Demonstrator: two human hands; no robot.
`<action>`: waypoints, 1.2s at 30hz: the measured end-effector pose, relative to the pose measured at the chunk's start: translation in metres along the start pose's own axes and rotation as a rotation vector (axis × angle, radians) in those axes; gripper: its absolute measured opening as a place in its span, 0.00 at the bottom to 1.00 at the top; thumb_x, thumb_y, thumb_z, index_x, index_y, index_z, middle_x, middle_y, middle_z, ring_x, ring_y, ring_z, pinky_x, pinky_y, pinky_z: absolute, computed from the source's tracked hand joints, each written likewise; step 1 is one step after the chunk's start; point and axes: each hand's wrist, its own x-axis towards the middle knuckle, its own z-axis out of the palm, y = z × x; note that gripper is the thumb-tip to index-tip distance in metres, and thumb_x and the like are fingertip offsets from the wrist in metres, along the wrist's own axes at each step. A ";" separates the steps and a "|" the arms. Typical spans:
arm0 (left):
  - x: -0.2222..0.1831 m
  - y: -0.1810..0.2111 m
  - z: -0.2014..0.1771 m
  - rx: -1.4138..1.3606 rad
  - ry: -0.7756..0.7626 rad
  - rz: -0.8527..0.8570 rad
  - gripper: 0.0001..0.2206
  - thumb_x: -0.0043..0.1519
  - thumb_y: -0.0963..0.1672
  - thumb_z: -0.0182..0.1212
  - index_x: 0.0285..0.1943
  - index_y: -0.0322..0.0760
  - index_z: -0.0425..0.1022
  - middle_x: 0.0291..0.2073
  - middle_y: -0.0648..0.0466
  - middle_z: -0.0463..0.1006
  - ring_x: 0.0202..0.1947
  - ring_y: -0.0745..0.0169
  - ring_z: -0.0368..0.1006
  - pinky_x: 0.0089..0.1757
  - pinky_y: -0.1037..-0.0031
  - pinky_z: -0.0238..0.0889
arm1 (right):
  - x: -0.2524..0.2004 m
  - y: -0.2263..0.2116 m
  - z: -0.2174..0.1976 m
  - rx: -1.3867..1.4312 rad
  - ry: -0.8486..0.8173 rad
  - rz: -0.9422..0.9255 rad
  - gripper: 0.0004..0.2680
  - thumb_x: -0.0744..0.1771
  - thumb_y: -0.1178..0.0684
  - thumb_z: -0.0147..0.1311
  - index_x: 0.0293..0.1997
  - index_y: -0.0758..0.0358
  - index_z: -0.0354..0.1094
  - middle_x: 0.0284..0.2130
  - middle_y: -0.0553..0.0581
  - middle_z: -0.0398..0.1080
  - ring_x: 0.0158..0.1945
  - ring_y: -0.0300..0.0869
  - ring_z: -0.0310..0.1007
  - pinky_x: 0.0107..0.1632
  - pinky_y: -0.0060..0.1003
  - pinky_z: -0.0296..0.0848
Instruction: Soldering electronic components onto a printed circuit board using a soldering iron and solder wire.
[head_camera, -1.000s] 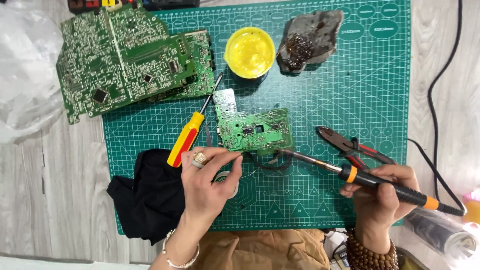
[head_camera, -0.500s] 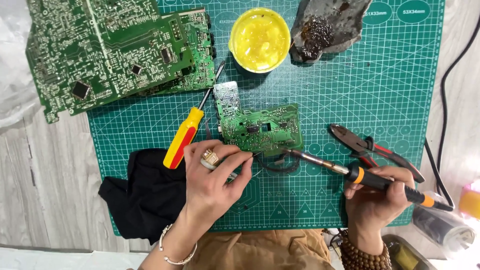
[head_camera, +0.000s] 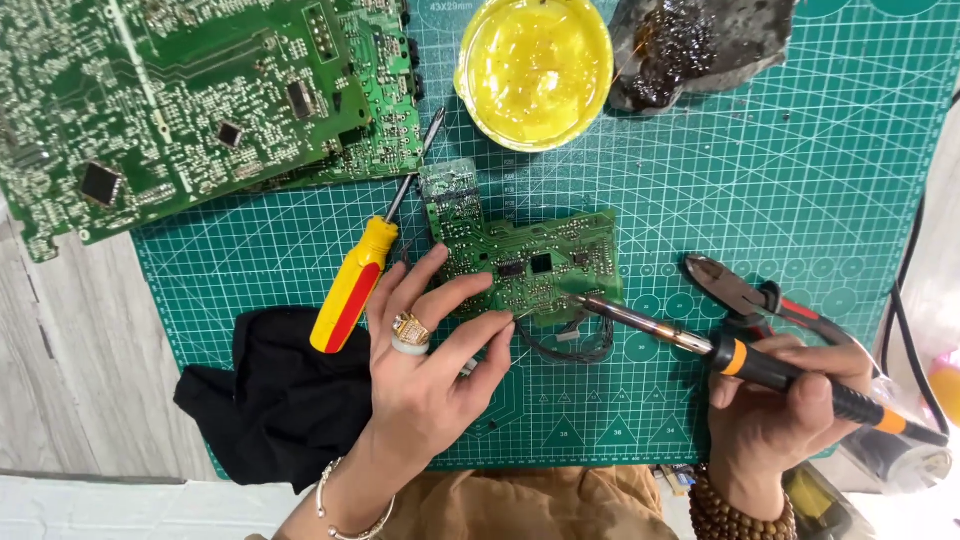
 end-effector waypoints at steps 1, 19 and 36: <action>0.000 0.000 0.001 -0.001 -0.006 -0.006 0.06 0.51 0.39 0.70 0.34 0.41 0.78 0.46 0.56 0.76 0.59 0.45 0.67 0.61 0.49 0.53 | 0.000 -0.002 0.002 -0.004 0.001 0.008 0.11 0.69 0.42 0.54 0.40 0.53 0.56 0.26 0.55 0.69 0.15 0.32 0.63 0.20 0.19 0.61; -0.002 -0.002 0.005 -0.111 -0.013 -0.033 0.08 0.51 0.37 0.71 0.36 0.37 0.79 0.52 0.49 0.74 0.62 0.34 0.65 0.64 0.39 0.54 | -0.001 0.007 -0.008 0.040 0.055 0.041 0.11 0.68 0.42 0.54 0.41 0.51 0.53 0.29 0.49 0.69 0.15 0.32 0.60 0.20 0.17 0.57; -0.002 -0.001 0.006 -0.146 0.022 -0.029 0.07 0.51 0.36 0.69 0.35 0.35 0.78 0.50 0.48 0.74 0.62 0.36 0.65 0.63 0.44 0.59 | 0.001 0.005 -0.002 0.038 0.012 0.031 0.11 0.68 0.42 0.55 0.41 0.54 0.56 0.30 0.51 0.68 0.15 0.32 0.60 0.19 0.19 0.59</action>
